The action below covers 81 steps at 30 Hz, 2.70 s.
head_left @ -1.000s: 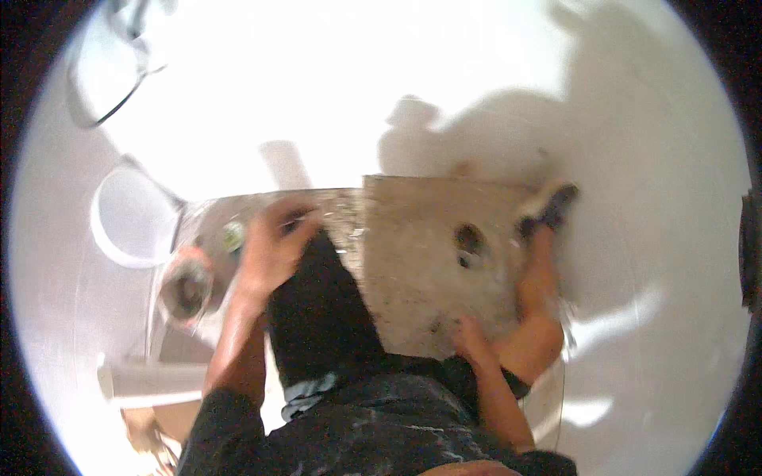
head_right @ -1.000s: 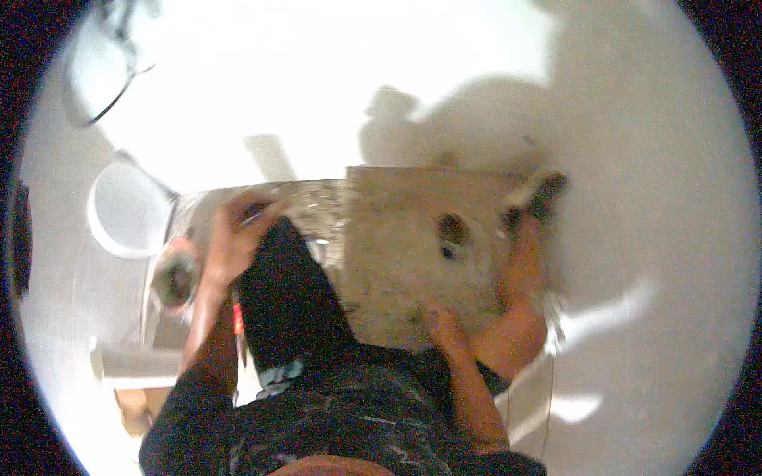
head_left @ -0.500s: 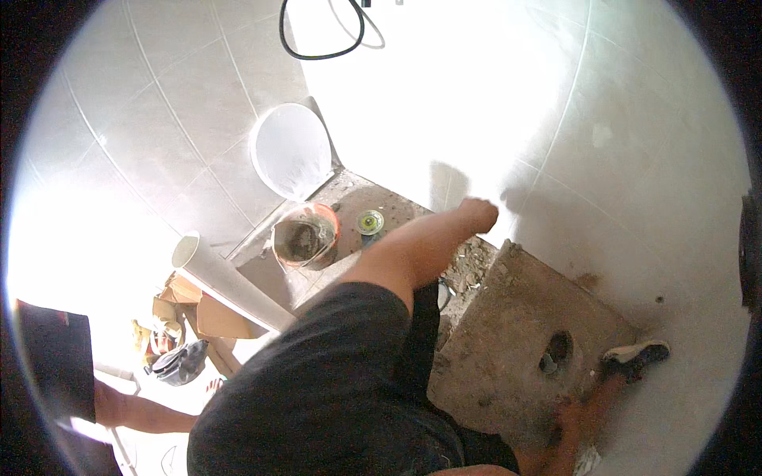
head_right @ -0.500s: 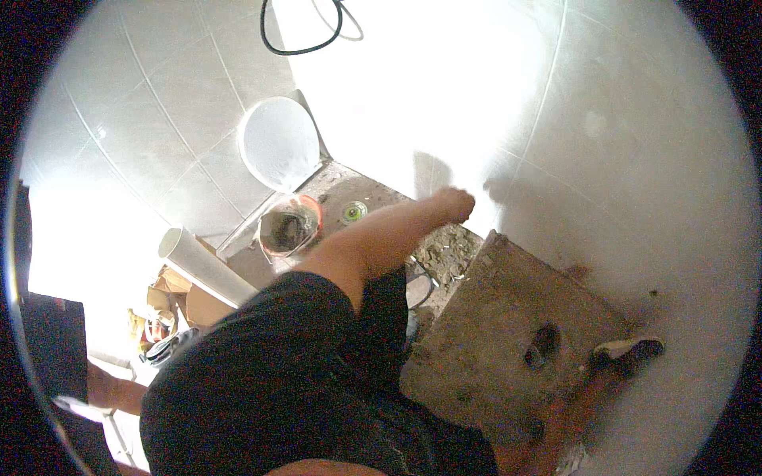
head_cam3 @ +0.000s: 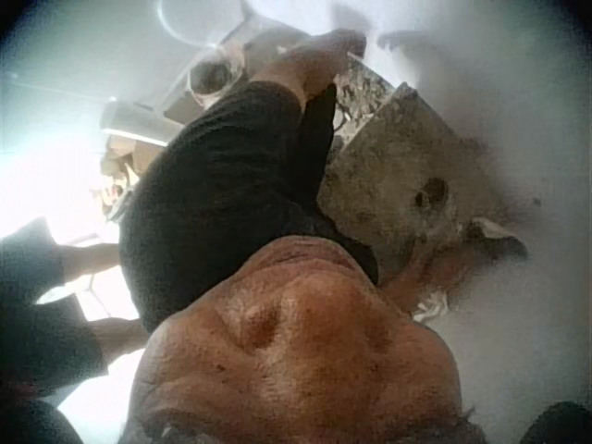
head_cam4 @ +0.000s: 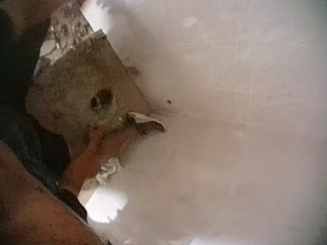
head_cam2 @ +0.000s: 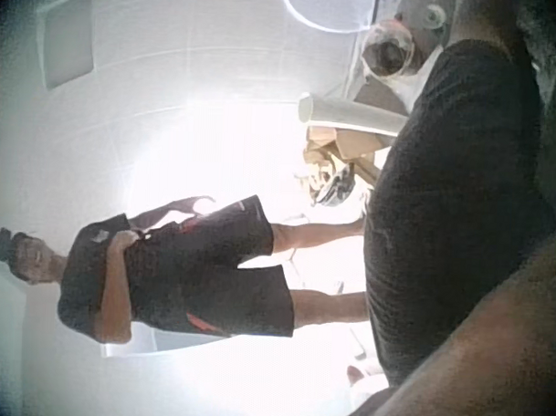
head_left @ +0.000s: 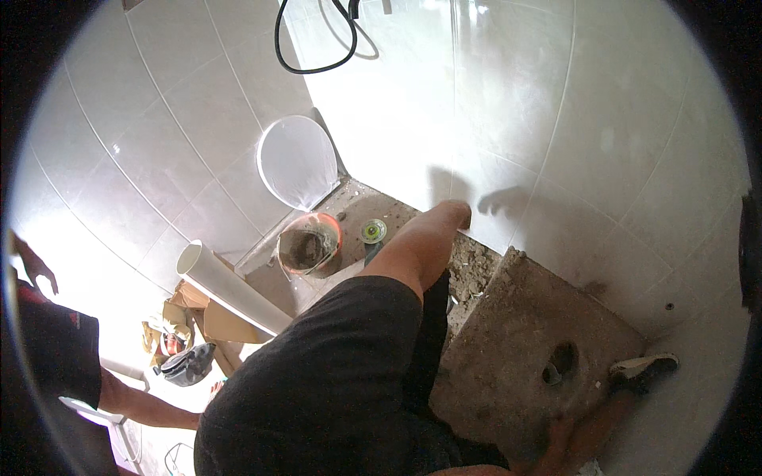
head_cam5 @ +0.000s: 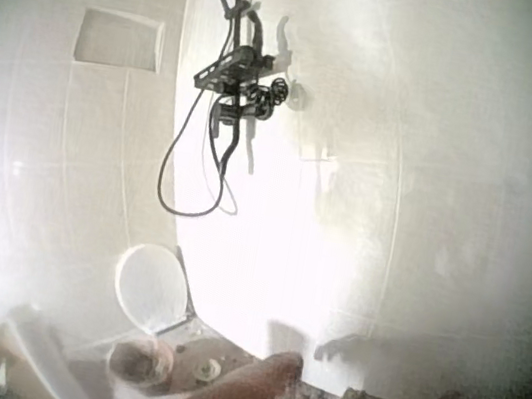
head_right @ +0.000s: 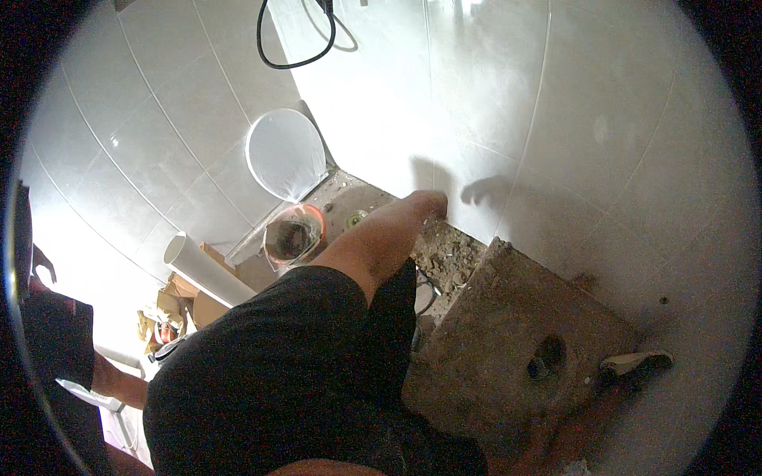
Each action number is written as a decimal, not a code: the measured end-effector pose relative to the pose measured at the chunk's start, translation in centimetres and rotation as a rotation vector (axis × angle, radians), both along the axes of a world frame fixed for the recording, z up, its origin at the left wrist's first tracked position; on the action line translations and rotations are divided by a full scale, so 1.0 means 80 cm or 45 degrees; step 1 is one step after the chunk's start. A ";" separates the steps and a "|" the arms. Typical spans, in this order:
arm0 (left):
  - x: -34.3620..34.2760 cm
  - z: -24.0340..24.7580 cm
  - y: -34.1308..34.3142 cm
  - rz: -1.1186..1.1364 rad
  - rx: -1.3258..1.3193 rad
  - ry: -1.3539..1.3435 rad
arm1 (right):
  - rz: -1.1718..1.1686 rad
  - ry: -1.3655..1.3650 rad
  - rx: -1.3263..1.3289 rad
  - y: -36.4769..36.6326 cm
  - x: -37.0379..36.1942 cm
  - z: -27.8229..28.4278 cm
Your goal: The person clears debris from a floor drain opening by hand and using a hammer and chisel. They then pick up an angle grinder.
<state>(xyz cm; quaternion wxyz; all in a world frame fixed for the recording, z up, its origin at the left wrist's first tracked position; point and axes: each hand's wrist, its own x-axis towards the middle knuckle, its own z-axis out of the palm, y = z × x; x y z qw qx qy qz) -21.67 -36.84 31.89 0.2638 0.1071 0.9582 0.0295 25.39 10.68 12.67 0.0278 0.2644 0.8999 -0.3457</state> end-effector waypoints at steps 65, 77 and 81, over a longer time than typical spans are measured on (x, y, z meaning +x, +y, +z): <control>-0.018 -0.020 -0.054 0.060 -0.021 -0.248 | 0.135 -0.552 0.067 0.032 -0.055 0.104; 0.026 0.031 -0.042 0.086 -0.037 -0.290 | 0.216 -0.314 0.268 0.017 -0.022 0.046; 0.018 0.039 -0.035 0.048 0.039 -0.211 | 0.261 -0.129 0.377 -0.003 -0.003 -0.026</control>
